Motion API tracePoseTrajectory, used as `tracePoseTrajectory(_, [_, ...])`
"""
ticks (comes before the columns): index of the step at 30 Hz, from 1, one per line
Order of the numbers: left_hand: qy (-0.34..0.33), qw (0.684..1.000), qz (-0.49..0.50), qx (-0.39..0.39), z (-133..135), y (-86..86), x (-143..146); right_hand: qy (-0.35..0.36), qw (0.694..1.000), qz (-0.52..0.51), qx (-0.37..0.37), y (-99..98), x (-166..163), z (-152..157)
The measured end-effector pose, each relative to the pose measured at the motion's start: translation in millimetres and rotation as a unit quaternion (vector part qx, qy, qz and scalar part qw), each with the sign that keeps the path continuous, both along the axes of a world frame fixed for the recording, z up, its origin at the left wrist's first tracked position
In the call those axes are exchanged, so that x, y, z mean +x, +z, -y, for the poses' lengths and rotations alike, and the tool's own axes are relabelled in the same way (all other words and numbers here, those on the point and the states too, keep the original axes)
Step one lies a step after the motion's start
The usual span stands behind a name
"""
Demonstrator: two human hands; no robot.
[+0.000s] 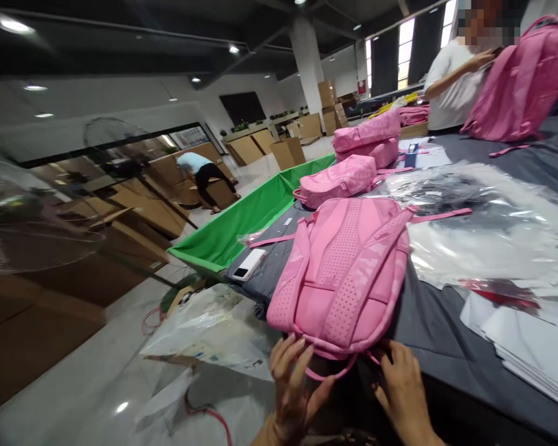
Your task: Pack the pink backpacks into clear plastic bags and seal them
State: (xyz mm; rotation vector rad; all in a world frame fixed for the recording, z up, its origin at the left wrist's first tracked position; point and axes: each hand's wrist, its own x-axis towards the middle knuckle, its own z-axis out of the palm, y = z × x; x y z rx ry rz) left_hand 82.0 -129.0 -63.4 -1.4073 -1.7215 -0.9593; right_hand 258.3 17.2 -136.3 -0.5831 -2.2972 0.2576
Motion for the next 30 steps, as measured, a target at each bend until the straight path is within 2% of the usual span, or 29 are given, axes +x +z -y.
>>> tracePoseTrajectory(2, [-0.045,0.991,-0.08,-0.095,-31.9,24.8,-10.0,0.015,0.999,0.01,-0.029,2.5,-5.0,4.4])
tracePoseTrajectory(4, [-0.062,0.979,-0.108,-0.16,-59.4,40.4,-20.7,0.033,0.997,0.032,-0.055,10.9,1.9,6.3])
tracePoseTrajectory(7, [-0.067,0.971,-0.115,-0.196,-79.3,44.9,-37.6,0.037,0.994,0.052,-0.086,32.4,42.9,-3.8])
tracePoseTrajectory(9, [-0.074,0.969,-0.128,-0.2,-79.7,41.8,-46.9,0.002,0.993,0.03,-0.117,48.9,88.0,-25.1])
tracePoseTrajectory(11, [-0.077,0.968,-0.142,-0.192,-76.0,39.5,-51.9,-0.106,0.984,0.002,-0.144,62.6,136.9,-59.4])
tracePoseTrajectory(13, [-0.076,0.968,-0.15,-0.185,-72.5,39.3,-52.6,-0.242,0.951,-0.005,-0.193,70.5,177.3,-99.8])
tracePoseTrajectory(14, [-0.075,0.968,-0.152,-0.183,-71.5,39.5,-52.0,-0.284,0.938,0.004,-0.2,72.1,191.6,-118.7])
tracePoseTrajectory(16, [-0.075,0.968,-0.153,-0.184,-70.6,39.7,-50.5,-0.303,0.928,0.032,-0.213,71.6,207.6,-147.4])
tracePoseTrajectory(18, [-0.076,0.967,-0.155,-0.186,-70.7,39.1,-50.6,-0.289,0.931,0.049,-0.218,68.2,210.8,-161.3])
tracePoseTrajectory(23, [-0.086,0.967,-0.147,-0.189,-69.3,42.3,-53.1,-0.261,0.939,0.054,-0.215,66.4,207.3,-164.8])
tracePoseTrajectory(25, [-0.082,0.974,-0.117,-0.176,-64.8,46.3,-46.8,-0.252,0.947,0.053,-0.192,72.9,210.8,-167.2])
tracePoseTrajectory(27, [-0.081,0.985,-0.07,-0.138,-59.1,46.8,-31.4,-0.248,0.962,0.046,-0.108,81.5,215.3,-167.8])
tracePoseTrajectory(28, [-0.098,0.987,-0.048,-0.114,-57.3,44.2,-20.1,-0.241,0.968,0.046,-0.046,85.1,216.5,-165.5])
tracePoseTrajectory(30, [-0.192,0.978,-0.015,-0.077,-59.3,31.7,8.9,-0.209,0.973,0.067,0.077,88.6,213.6,-152.4])
